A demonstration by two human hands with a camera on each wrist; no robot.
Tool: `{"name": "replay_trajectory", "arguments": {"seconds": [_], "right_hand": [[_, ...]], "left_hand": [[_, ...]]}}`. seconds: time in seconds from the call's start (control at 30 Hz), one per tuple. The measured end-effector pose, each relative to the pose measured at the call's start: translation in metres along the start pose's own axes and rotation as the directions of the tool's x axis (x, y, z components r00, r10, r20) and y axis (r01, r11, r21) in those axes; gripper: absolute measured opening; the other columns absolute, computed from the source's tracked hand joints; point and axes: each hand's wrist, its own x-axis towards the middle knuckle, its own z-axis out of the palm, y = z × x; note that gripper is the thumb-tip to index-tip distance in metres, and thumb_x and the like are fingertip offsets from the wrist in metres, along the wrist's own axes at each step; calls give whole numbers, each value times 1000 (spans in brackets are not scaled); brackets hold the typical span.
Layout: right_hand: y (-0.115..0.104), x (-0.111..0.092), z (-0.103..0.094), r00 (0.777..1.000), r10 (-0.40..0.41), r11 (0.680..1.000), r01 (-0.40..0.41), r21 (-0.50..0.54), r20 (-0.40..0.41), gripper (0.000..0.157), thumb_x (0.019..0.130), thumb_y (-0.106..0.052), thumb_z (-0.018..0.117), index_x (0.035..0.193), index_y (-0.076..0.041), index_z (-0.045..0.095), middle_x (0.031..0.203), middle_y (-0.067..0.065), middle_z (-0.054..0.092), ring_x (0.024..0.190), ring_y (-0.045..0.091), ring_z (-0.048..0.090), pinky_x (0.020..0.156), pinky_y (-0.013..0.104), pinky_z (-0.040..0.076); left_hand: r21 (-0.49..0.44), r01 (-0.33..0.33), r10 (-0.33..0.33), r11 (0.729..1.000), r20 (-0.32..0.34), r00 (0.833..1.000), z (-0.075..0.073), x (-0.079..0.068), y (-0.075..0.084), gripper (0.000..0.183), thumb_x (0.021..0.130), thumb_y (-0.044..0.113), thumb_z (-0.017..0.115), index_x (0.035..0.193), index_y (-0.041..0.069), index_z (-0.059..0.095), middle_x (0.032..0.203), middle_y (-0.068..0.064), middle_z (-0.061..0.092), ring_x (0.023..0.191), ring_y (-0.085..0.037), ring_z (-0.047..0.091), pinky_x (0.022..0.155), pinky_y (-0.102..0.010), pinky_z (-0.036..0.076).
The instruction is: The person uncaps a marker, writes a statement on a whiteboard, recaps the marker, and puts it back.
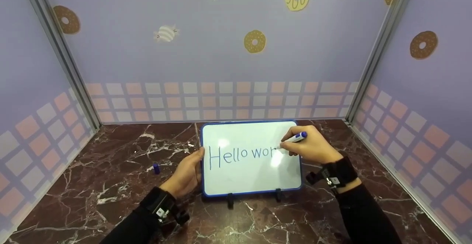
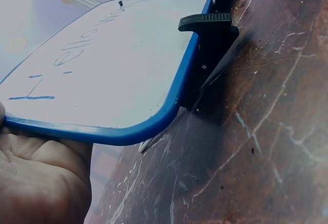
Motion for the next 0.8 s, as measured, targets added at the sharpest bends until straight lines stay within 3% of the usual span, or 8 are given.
{"name": "replay_trajectory", "arguments": {"seconds": [0.27, 0.67, 0.8], "right_hand": [[1, 0, -3, 1000, -26, 999, 26, 48, 4, 10, 98, -15, 88, 98, -7, 83, 85, 20, 79, 67, 24, 75, 63, 27, 63], [3, -3, -7, 1000, -16, 999, 17, 45, -17, 11, 98, -18, 88, 99, -8, 83, 84, 18, 79, 68, 25, 77, 60, 28, 63], [3, -4, -8, 1000, 2, 999, -2, 39, -20, 9, 98, -19, 88, 99, -11, 83, 83, 18, 79, 69, 33, 77, 56, 29, 62]], "left_hand": [[15, -5, 5, 1000, 1, 1000, 0, 0, -1, 59, 123, 42, 39, 159, -4, 46, 130, -10, 78, 116, -23, 76, 97, -44, 66], [-4, -4, 4, 1000, -15, 1000, 1, 1, -2, 56, 124, 39, 39, 159, -3, 47, 130, -10, 78, 115, -24, 77, 98, -44, 65], [-11, 0, 0, 1000, -21, 1000, 1, 1, -2, 54, 124, 38, 38, 158, -4, 46, 130, -10, 78, 115, -24, 77, 99, -45, 66]]}}
